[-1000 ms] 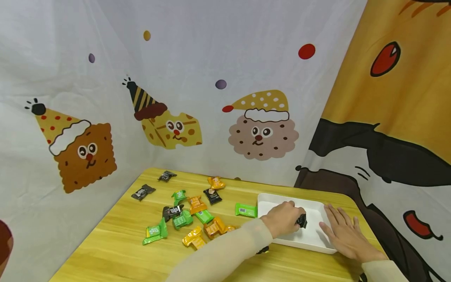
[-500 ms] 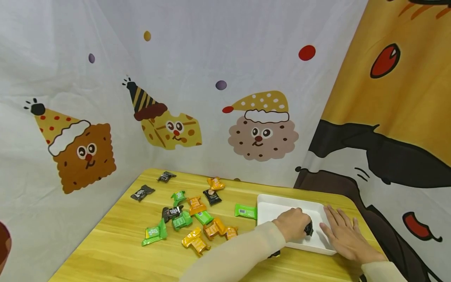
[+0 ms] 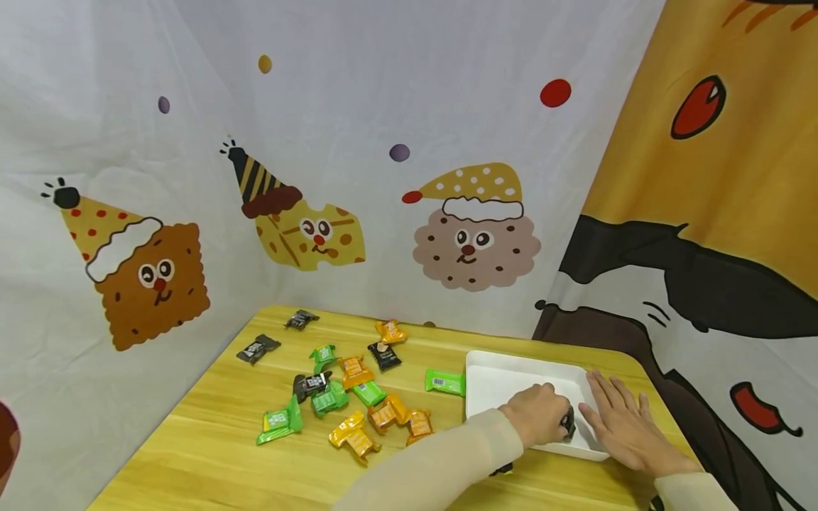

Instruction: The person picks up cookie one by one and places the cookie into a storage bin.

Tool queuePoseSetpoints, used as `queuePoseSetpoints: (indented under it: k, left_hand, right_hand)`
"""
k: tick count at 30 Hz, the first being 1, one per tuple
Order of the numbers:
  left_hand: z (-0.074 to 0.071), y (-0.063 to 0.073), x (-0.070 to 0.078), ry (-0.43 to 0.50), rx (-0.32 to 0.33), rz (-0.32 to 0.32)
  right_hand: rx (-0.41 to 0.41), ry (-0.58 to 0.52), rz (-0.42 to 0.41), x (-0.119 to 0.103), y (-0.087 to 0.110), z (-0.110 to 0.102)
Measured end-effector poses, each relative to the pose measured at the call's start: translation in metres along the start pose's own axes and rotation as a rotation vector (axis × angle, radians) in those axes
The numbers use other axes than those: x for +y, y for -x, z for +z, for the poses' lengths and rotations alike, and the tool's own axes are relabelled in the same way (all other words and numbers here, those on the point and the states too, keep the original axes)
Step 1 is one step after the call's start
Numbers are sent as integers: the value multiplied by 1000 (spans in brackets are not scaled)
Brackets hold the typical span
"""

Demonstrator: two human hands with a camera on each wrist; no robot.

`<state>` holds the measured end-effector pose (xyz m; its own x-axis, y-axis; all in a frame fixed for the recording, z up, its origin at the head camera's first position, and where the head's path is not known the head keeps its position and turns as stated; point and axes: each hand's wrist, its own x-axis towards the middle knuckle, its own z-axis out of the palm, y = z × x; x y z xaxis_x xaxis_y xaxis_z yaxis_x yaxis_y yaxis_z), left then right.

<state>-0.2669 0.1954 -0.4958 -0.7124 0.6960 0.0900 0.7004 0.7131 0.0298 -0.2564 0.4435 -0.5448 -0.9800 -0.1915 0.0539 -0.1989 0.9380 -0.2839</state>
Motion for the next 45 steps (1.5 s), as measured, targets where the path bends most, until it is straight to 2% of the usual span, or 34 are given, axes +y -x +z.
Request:
queuePoseSetpoints:
  k: [9, 18, 28, 36, 41, 45]
  left_hand:
    - [-7, 13, -8, -22, 36, 12]
    - [-10, 29, -26, -25, 57, 23]
    - [-22, 56, -62, 16, 97, 33]
    - [-34, 81, -92, 73, 109, 7]
    - [-33, 98, -111, 118, 114, -10]
    - [-30, 112, -129, 183, 144, -40]
  right_hand:
    - [14, 18, -4, -1, -2, -4]
    - [8, 23, 9, 2, -2, -2]
    - [1, 16, 21, 0, -1, 2]
    - [-1, 6, 10, -4, -2, 6]
    - [-2, 24, 16, -4, -2, 3]
    - [5, 37, 9, -2, -4, 0]
